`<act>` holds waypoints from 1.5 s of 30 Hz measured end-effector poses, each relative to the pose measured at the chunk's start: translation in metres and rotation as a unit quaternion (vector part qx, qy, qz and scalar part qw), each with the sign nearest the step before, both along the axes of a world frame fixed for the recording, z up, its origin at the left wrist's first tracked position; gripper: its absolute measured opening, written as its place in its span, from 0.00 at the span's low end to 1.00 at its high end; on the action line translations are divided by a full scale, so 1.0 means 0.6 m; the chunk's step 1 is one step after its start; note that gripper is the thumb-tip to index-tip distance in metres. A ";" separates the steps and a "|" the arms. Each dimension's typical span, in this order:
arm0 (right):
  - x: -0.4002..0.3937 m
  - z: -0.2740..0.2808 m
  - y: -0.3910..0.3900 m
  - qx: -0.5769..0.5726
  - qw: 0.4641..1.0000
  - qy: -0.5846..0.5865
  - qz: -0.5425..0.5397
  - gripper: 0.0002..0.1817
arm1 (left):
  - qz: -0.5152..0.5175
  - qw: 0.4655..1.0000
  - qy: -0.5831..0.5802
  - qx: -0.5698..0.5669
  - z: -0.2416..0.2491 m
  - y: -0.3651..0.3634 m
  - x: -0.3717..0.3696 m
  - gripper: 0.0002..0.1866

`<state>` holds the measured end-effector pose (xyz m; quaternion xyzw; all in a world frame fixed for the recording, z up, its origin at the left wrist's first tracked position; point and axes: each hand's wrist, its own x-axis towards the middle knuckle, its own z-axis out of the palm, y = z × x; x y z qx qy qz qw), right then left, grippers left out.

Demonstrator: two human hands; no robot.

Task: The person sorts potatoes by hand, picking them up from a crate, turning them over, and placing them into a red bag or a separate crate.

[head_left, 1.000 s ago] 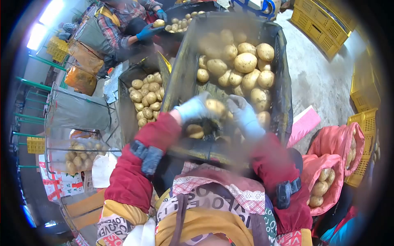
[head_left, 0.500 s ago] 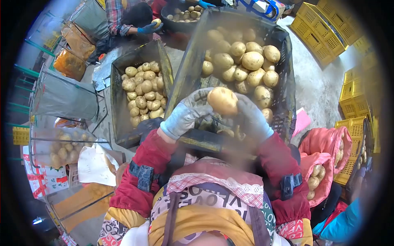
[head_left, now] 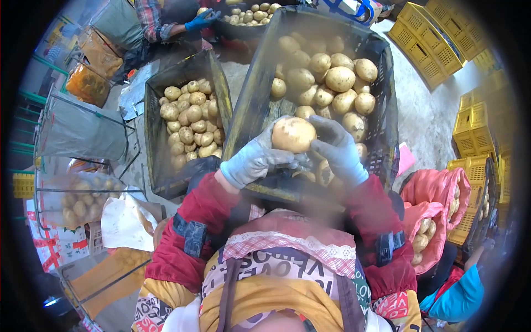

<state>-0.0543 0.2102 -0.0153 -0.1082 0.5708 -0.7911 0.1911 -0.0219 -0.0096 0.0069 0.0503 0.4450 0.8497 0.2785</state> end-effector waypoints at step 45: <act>-0.052 -0.018 0.047 0.024 0.979 -0.203 0.021 0.29 | 0.002 0.659 0.460 -0.595 0.029 0.100 -0.133 0.42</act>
